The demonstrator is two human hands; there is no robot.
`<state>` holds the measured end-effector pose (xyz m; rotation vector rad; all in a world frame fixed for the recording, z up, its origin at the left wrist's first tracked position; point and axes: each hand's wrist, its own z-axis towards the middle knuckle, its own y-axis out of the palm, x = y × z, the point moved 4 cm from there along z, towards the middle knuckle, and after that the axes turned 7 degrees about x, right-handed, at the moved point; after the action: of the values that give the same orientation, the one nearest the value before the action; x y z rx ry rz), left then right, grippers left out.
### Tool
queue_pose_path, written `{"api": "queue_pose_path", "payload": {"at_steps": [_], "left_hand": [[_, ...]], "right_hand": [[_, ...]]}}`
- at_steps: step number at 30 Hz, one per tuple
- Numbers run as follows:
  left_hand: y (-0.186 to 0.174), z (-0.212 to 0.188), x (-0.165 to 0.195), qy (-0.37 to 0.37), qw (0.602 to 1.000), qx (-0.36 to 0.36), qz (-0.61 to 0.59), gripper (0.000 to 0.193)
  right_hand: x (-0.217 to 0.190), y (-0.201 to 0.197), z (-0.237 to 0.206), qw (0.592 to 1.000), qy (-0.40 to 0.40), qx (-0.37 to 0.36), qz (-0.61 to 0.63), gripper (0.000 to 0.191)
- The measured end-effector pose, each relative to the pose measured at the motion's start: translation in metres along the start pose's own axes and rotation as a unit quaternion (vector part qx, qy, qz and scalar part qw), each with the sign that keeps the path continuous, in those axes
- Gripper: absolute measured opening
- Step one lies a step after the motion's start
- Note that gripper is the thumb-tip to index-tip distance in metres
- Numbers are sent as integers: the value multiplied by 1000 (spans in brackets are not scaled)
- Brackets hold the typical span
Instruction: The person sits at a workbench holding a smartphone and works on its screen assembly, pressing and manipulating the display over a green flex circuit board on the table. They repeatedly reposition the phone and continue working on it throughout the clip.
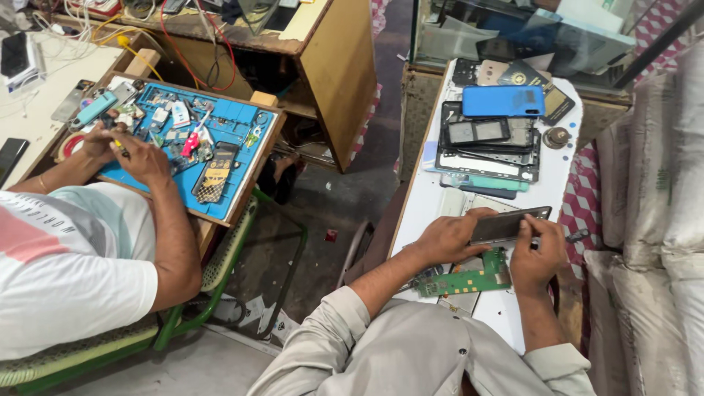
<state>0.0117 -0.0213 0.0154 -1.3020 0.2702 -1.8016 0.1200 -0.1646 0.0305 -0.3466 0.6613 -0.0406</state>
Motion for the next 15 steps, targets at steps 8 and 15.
{"api": "queue_pose_path", "payload": {"at_steps": [8, 15], "left_hand": [[-7, 3, 6, 39, 999, 29, -11, 72], [-3, 3, 1, -12, 1000, -11, 1, 78]], "right_hand": [[0, 1, -1, 1000, -7, 11, -23, 10], [-3, 2, 2, 999, 4, 12, -30, 8]]}}
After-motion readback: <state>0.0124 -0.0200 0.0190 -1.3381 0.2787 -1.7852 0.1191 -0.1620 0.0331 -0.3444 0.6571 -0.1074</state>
